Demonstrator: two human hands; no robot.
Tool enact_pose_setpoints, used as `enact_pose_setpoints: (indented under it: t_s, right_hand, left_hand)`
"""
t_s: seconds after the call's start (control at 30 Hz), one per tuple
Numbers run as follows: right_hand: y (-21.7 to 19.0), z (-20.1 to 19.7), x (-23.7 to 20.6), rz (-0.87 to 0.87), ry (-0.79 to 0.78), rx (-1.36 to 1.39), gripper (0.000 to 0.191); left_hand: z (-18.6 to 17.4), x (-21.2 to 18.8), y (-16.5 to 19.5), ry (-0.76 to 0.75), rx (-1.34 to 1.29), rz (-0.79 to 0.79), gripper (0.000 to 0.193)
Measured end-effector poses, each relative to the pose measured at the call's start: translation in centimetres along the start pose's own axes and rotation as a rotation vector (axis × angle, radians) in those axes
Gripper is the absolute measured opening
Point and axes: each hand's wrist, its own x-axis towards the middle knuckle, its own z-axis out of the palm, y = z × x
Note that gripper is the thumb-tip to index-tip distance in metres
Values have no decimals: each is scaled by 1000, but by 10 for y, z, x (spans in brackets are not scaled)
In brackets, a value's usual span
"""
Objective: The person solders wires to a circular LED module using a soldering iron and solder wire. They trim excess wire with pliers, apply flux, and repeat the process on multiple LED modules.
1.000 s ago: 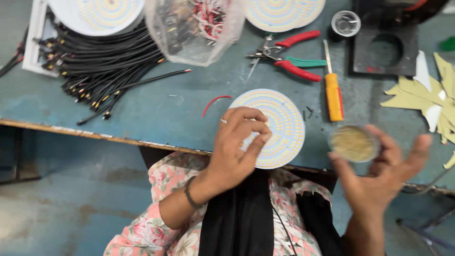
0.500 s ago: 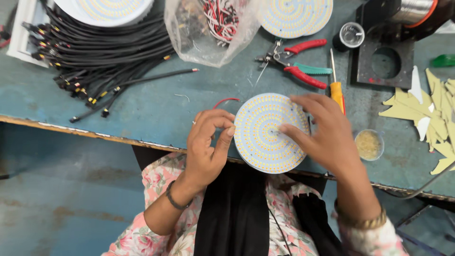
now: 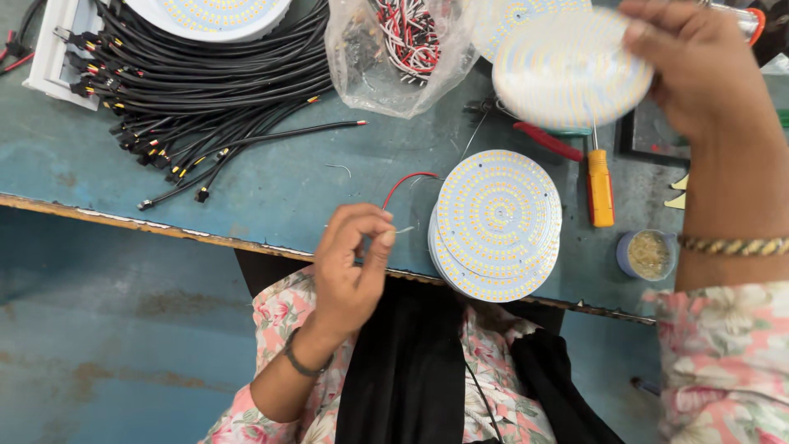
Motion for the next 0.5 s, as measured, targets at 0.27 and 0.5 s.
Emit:
enact_pose_setpoints:
  t_s: [0.27,0.5]
  right_hand:
    - [34,11,36,-58,20,176,29]
    - [14,23,-78,-250,104,-373,55]
  left_hand:
    - [34,21,3,-248,4,267,8]
    - [53,53,-9,-417,99,351,9]
